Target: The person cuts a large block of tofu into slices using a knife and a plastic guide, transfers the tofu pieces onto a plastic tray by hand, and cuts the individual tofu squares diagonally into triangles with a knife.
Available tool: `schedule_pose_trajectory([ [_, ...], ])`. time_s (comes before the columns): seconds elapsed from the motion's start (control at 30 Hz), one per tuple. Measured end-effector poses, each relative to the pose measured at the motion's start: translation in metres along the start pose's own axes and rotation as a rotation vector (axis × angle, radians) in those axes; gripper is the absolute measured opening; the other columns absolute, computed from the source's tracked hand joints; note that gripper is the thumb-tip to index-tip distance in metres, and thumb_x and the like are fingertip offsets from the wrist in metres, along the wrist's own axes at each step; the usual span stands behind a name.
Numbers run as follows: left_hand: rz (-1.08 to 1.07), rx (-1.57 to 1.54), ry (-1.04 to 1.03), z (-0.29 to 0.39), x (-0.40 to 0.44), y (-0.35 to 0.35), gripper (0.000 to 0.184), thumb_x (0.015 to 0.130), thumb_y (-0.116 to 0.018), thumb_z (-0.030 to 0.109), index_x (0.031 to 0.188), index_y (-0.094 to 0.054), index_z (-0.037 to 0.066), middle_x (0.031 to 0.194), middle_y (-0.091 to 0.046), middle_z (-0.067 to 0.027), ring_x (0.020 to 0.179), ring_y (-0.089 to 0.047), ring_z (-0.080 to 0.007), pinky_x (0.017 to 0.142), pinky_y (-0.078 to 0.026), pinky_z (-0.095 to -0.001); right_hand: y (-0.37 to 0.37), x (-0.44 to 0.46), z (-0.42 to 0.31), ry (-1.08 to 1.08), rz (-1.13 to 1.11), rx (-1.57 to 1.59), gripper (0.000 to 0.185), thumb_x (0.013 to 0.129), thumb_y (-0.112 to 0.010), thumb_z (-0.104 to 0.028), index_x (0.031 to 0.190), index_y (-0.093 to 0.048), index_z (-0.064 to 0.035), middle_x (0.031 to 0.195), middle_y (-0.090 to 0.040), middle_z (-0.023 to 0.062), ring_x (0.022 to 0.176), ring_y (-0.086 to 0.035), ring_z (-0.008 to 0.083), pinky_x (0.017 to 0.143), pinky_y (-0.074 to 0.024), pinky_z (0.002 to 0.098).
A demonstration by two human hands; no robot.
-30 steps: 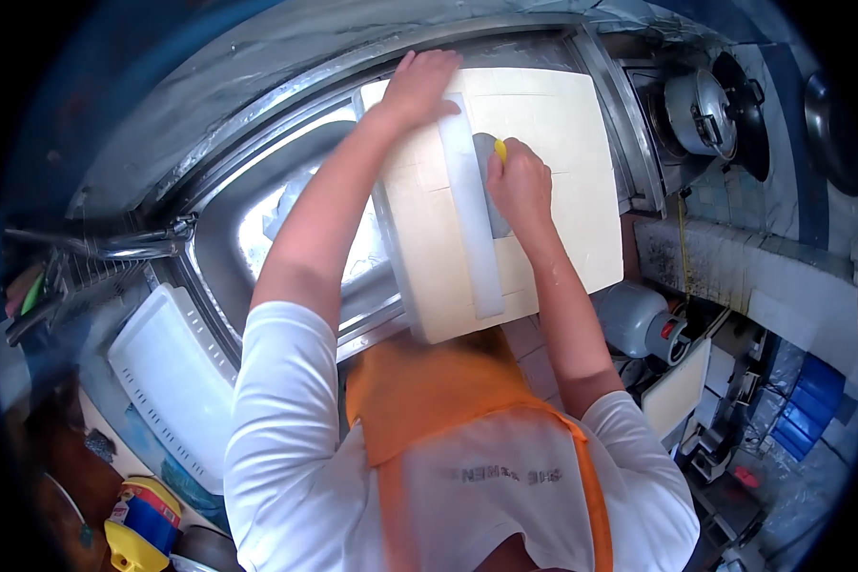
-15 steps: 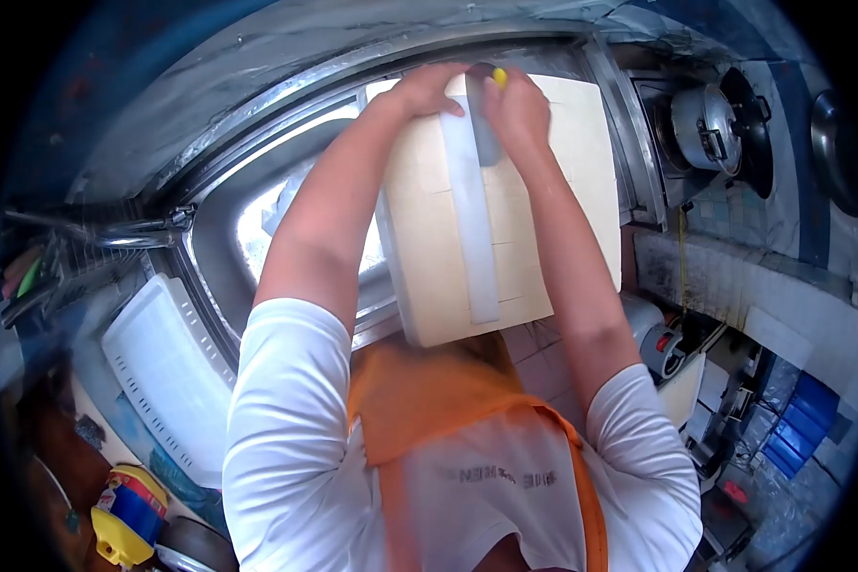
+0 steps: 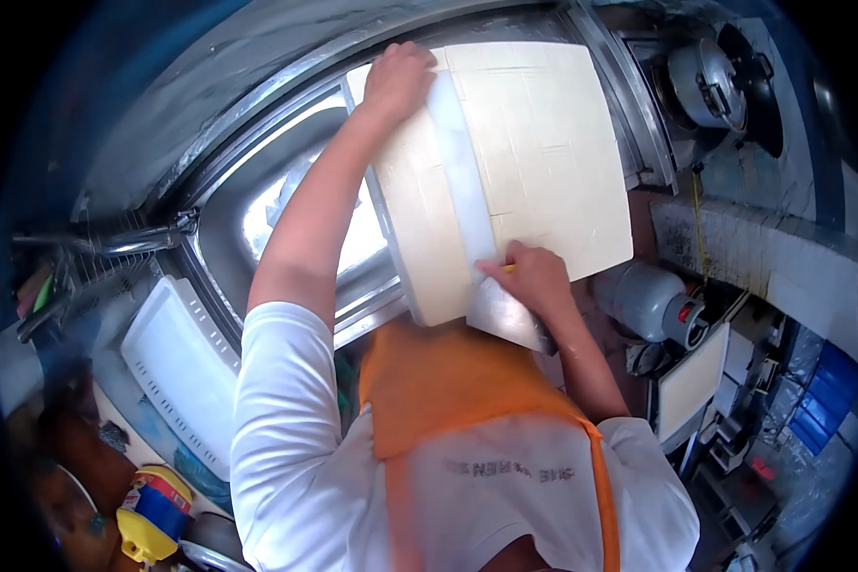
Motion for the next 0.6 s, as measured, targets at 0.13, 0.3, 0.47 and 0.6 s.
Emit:
schedule_pose_trajectory([
  [0.13,-0.063,-0.032,0.054,0.003,-0.002,-0.005,0.021,0.087,-0.06,0.015,0.104,-0.07,0.008,0.112,-0.062,-0.0114,0.112,-0.055,-0.0302,0.099,-0.044,-0.0416,-0.012,-0.007,-0.02,0.026,0.02,-0.061,0.058,0.085,-0.061,-0.057,0.085,-0.063,0.0012,0.067,-0.065,0.0199,0.069,-0.067,0.0356,0.065,-0.0527,0.0457],
  [0.3,-0.022,-0.092,-0.066,0.019,0.009,-0.001,0.021,0.089,-0.058,0.011,0.105,-0.07,0.004,0.107,-0.064,-0.0139,0.106,-0.059,-0.0317,0.094,-0.047,-0.0402,0.006,-0.014,-0.009,-0.021,0.051,-0.127,0.056,0.084,-0.062,-0.055,0.086,-0.064,0.0002,0.068,-0.066,0.0185,0.068,-0.067,0.0354,0.065,-0.0533,0.0449],
  [0.47,-0.042,-0.108,-0.07,0.024,0.034,-0.03,0.023,0.092,-0.054,0.006,0.108,-0.07,0.006,0.108,-0.063,-0.0144,0.106,-0.059,-0.0326,0.093,-0.047,-0.0398,0.021,-0.004,0.017,-0.096,0.052,-0.172,0.053,0.082,-0.063,-0.054,0.085,-0.065,-0.0011,0.073,-0.068,0.0188,0.072,-0.068,0.0355,0.069,-0.054,0.0442],
  [0.6,-0.066,-0.09,-0.001,0.021,0.033,-0.036,0.026,0.091,-0.053,0.004,0.11,-0.071,0.008,0.11,-0.063,-0.014,0.106,-0.059,-0.0317,0.093,-0.047,-0.0391,0.013,-0.002,0.017,-0.017,0.112,-0.149,0.052,0.084,-0.063,-0.052,0.084,-0.064,-0.0004,0.07,-0.067,0.0183,0.069,-0.068,0.0351,0.067,-0.0535,0.0455],
])
Point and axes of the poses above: each hand's wrist, its own x-axis towards the middle knuckle, its own y-axis out of the back of the hand, z = x × y, the point moved 6 cm from there along x, towards the middle knuckle
